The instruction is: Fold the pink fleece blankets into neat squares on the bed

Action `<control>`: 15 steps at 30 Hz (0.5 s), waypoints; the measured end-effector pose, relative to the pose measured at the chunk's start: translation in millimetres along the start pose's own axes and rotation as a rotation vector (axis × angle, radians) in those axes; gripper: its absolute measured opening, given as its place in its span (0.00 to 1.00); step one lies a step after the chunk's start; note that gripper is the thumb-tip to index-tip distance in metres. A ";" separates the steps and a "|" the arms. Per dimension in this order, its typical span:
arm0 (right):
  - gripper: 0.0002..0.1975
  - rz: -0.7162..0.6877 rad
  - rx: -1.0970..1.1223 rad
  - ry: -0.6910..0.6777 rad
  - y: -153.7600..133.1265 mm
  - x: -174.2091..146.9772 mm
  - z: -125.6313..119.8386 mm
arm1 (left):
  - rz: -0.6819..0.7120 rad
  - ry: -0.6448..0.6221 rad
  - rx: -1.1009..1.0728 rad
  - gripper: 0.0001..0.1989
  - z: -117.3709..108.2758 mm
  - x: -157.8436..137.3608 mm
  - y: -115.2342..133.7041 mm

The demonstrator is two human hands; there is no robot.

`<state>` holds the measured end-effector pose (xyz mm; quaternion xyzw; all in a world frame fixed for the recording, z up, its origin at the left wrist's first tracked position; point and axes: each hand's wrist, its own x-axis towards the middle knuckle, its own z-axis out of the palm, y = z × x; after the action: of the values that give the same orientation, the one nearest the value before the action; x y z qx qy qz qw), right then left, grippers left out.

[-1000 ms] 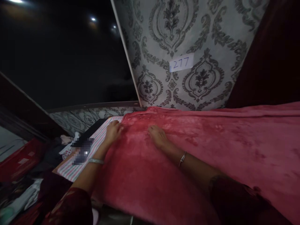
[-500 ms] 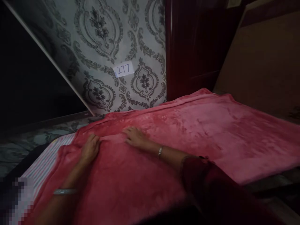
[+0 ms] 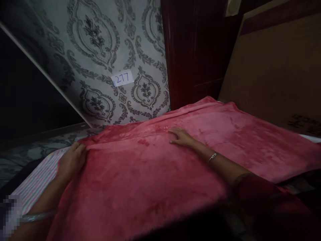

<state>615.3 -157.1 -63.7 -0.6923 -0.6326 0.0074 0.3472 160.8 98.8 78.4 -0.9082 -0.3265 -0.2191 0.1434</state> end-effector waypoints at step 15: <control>0.39 0.002 -0.048 -0.127 -17.0 8.2 -10.6 | -0.005 0.080 0.081 0.16 -45.3 5.0 16.8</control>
<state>606.9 -155.6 -43.8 -0.6991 -0.6527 0.0365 0.2897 161.5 70.6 117.9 -0.8912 -0.3315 -0.2424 0.1925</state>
